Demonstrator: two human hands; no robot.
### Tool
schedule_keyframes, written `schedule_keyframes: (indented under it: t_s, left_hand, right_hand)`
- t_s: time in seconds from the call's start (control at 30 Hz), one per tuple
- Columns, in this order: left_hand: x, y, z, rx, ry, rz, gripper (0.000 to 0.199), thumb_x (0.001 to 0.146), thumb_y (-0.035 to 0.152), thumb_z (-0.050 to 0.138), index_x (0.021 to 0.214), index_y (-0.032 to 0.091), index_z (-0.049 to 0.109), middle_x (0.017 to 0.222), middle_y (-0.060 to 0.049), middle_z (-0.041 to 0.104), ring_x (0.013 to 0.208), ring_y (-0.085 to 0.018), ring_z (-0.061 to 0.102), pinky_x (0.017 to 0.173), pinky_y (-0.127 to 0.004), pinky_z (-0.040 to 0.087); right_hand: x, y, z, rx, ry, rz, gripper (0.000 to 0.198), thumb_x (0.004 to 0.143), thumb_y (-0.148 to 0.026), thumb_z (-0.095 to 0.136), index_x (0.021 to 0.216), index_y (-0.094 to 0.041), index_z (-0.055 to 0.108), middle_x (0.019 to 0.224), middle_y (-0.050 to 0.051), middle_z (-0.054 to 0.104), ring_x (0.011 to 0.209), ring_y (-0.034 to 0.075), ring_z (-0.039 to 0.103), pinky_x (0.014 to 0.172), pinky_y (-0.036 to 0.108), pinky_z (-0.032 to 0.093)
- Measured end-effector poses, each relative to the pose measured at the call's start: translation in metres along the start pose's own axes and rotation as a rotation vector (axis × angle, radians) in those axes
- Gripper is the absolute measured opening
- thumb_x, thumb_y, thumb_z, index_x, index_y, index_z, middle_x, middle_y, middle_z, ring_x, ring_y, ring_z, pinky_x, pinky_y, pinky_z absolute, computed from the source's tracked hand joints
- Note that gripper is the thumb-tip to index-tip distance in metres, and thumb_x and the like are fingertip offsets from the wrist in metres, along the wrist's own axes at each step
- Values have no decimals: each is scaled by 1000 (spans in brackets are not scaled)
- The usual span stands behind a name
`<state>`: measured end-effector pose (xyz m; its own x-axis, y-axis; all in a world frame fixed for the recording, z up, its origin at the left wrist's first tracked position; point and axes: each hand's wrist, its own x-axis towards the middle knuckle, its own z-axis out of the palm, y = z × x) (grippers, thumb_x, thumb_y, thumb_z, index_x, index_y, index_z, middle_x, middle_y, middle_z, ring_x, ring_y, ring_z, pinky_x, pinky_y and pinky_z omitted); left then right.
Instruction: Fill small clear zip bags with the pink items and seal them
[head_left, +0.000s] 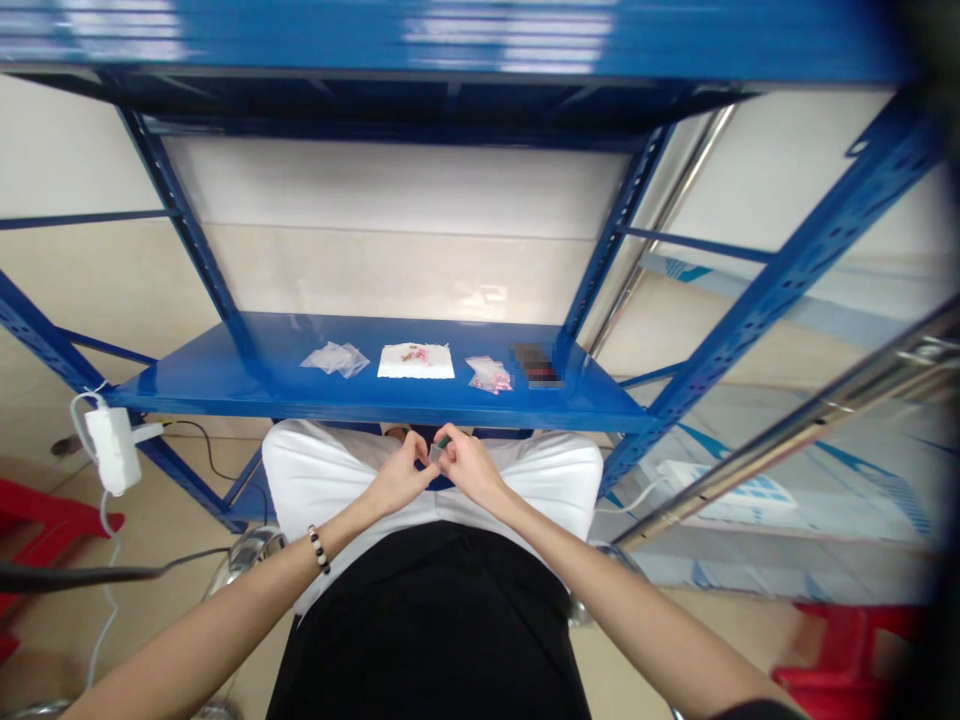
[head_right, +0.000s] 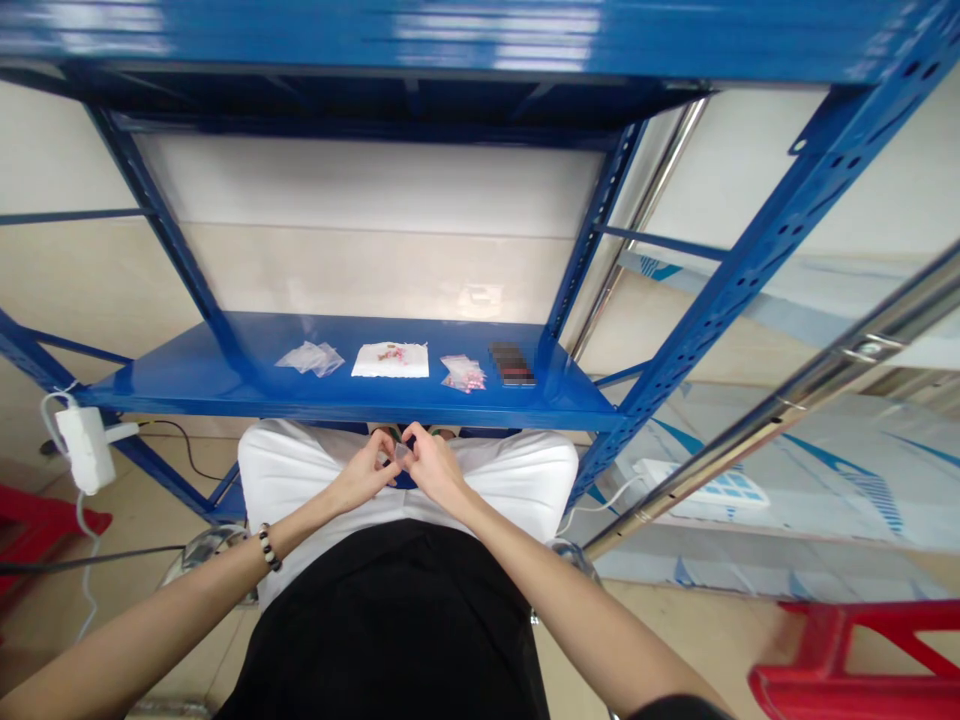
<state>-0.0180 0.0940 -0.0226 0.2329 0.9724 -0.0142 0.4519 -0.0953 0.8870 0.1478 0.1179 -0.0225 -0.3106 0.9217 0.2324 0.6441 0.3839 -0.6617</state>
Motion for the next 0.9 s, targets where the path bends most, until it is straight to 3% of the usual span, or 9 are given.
schedule_keyframes:
  t_s: [0.13, 0.23, 0.4, 0.5, 0.63, 0.77, 0.9]
  left_hand:
    - [4, -3, -3, -342, -239, -176, 69, 80, 50, 63, 138, 26, 34, 133, -15, 55, 89, -24, 70, 44, -18, 46]
    - [3, -3, -4, -468, -321, -207, 82, 81, 53, 63, 149, 30, 22, 139, -17, 50, 103, -32, 67, 47, -19, 51]
    - [1, -9, 4, -516, -284, -168, 84, 81, 41, 64, 151, 30, 18, 151, -18, 37, 113, -37, 62, 47, -22, 55]
    - [-2, -11, 10, -547, -256, -147, 83, 83, 38, 61, 153, 31, 16, 154, -17, 33, 118, -39, 58, 48, -26, 57]
    - [-4, -6, 13, -607, -307, -106, 75, 83, 45, 63, 149, 30, 30, 150, -15, 40, 122, -39, 55, 55, -29, 59]
    - [-1, -4, 14, -673, -248, -76, 57, 85, 44, 59, 137, 21, 50, 136, -15, 55, 114, -33, 61, 63, -31, 60]
    - [0, -5, 9, -440, -129, 18, 40, 86, 37, 53, 116, 15, 66, 110, -12, 68, 98, -26, 64, 58, -26, 55]
  right_hand:
    - [4, 8, 5, 239, -83, 7, 29, 74, -10, 51, 100, -22, 52, 53, -9, 49, 47, 11, 47, 50, 19, 31]
    - [6, 10, 3, 383, -173, -7, 32, 76, -14, 52, 107, -22, 50, 53, -10, 48, 43, 10, 44, 46, 18, 30]
    - [6, 12, -1, 544, -203, 11, 31, 77, -20, 55, 107, -20, 48, 51, -12, 41, 42, 8, 37, 44, 17, 27]
    - [6, 13, -1, 519, -151, 9, 33, 75, -20, 57, 106, -19, 49, 50, -13, 39, 43, 8, 34, 44, 17, 28]
    - [7, 11, 3, 490, -104, 6, 33, 72, -20, 59, 103, -19, 51, 50, -13, 36, 45, 8, 35, 47, 18, 31]
    - [7, 7, 7, 519, -137, -24, 35, 74, -24, 60, 106, -19, 50, 51, -13, 33, 45, 8, 34, 48, 19, 31]
    - [4, 0, 1, 410, -131, -95, 38, 78, -23, 57, 115, -19, 50, 52, -12, 36, 47, 9, 37, 51, 19, 30]
